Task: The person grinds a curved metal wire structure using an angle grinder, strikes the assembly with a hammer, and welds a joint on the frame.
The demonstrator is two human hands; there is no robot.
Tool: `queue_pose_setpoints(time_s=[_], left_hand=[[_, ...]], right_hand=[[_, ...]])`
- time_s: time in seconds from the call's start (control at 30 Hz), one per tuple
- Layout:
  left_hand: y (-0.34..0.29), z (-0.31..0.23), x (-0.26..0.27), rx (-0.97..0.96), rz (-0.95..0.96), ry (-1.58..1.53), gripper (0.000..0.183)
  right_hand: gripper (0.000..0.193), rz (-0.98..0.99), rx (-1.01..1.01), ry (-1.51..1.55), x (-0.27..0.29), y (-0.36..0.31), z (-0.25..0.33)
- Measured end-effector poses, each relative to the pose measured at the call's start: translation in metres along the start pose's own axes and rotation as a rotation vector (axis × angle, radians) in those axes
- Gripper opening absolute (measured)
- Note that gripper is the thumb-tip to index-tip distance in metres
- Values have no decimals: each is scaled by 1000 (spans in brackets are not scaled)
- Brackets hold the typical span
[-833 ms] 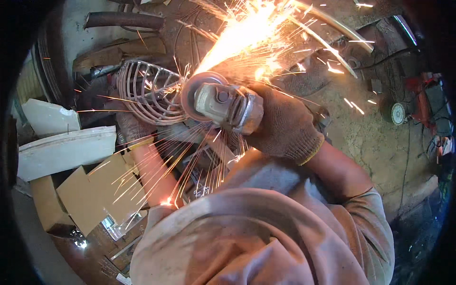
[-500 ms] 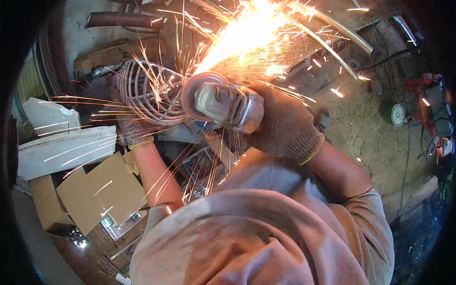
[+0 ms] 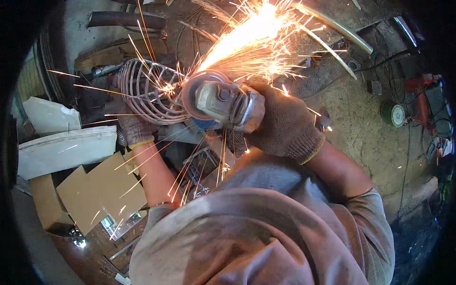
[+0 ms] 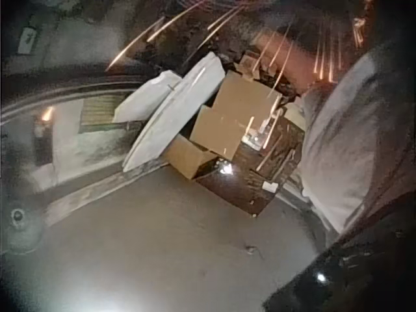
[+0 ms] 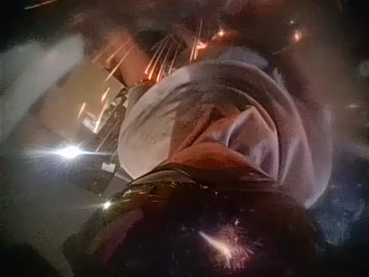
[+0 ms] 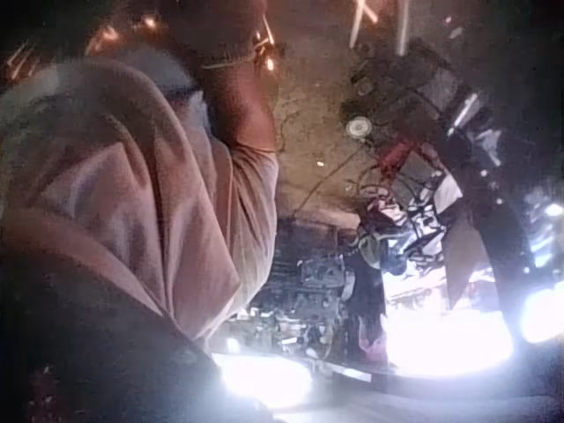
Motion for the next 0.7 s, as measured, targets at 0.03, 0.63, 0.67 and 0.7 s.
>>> queue_pose_setpoints(time_s=[0.03, 0.63, 0.67, 0.7], left_hand=[[2, 2, 2, -3, 1, 8, 52], [-5, -12, -19, 72, -189, -2, 55], [-9, -13, -24, 76, -226, 30, 54], [-14, -15, -31, 80, -262, 61, 54]], right_hand=[[76, 32, -65, -26, 1, 0, 2], [75, -55, 107, 97, 0, 0, -1], [77, -56, 123, 102, -1, 0, -4], [79, -44, 93, 87, -2, 1, -5]])
Point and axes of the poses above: each hand's wrist, its own y-axis towards the middle knuckle, its own x-axis out of the back of the hand, z = x × y, the point moved 2 cm from there along y, towards the middle knuckle, and after that the axes turned 15 degrees about y, right-handed, at the moved point
